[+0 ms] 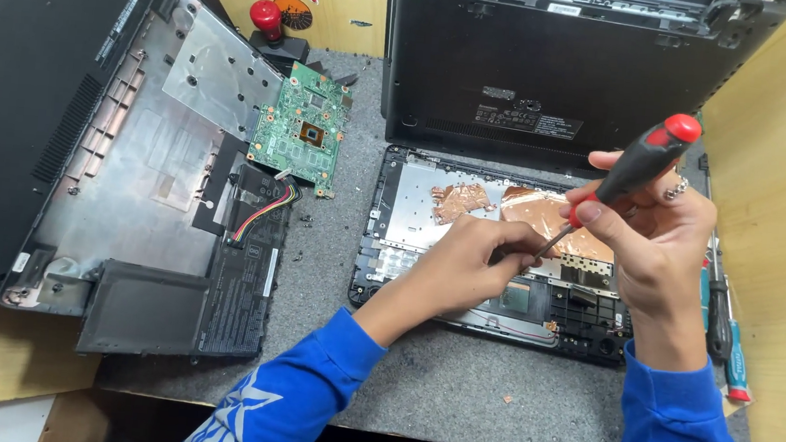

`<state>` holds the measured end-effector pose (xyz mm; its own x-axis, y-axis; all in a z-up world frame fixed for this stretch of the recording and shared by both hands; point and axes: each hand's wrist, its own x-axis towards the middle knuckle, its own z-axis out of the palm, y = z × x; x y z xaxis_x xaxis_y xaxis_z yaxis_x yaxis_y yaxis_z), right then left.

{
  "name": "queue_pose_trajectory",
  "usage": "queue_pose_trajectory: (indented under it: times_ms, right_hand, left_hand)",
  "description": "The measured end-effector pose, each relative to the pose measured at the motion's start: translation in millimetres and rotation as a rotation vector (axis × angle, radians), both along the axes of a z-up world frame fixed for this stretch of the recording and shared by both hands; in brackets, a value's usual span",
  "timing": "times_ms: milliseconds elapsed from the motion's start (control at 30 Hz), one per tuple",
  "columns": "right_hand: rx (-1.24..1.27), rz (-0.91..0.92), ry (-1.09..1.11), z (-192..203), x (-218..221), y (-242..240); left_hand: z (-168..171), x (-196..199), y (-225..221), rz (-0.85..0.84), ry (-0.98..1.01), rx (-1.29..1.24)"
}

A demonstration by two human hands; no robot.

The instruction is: Disassembling a laptop by removing the battery and internal screws, and cleaning components with a toothbrush.

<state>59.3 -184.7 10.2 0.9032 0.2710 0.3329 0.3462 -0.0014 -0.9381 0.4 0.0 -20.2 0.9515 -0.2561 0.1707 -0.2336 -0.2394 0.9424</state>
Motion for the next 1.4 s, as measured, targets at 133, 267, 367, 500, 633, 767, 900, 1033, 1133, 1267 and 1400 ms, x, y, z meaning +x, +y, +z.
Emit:
queue_pose_trajectory:
  times_ms: [133,267,367,500,633,767,900,1033,1133,1267,1400]
  right_hand:
    - [-0.037,0.010,0.002,4,-1,0]
    - [-0.032,0.085,0.060,6,-2,-7]
    - [-0.034,0.184,0.112,7,1,-18]
    - [0.004,0.392,0.315,2,7,-31]
    - [0.003,0.429,0.230,16,-1,-7]
    - [0.049,0.480,0.138,5,6,-7]
    - [-0.059,0.534,0.286,-8,17,-31]
    - [-0.246,0.455,0.392,11,4,-12]
    - [-0.054,0.474,0.309,2,7,-1]
    - [0.149,0.477,0.009,-7,12,1]
    - [0.090,0.430,-0.094,-3,10,-2]
  left_hand:
    - [-1,1,1,-0.015,-0.011,0.014]
    - [0,-1,2,-0.017,-0.021,0.014]
    - [9,-6,3,-0.028,-0.034,-0.003]
    - [2,-2,3,-0.011,-0.099,-0.053]
    - [-6,-1,-2,0.062,-0.157,-0.013]
    - [-3,-2,-1,0.071,-0.165,-0.030]
    - [-23,1,-5,0.089,-0.302,0.067]
    - [-29,5,-2,0.096,-0.339,0.063]
    - [-26,5,-1,0.091,-0.236,0.132]
    - [-41,10,-6,0.140,-0.317,0.020]
    - [-30,4,-9,0.159,-0.312,0.055]
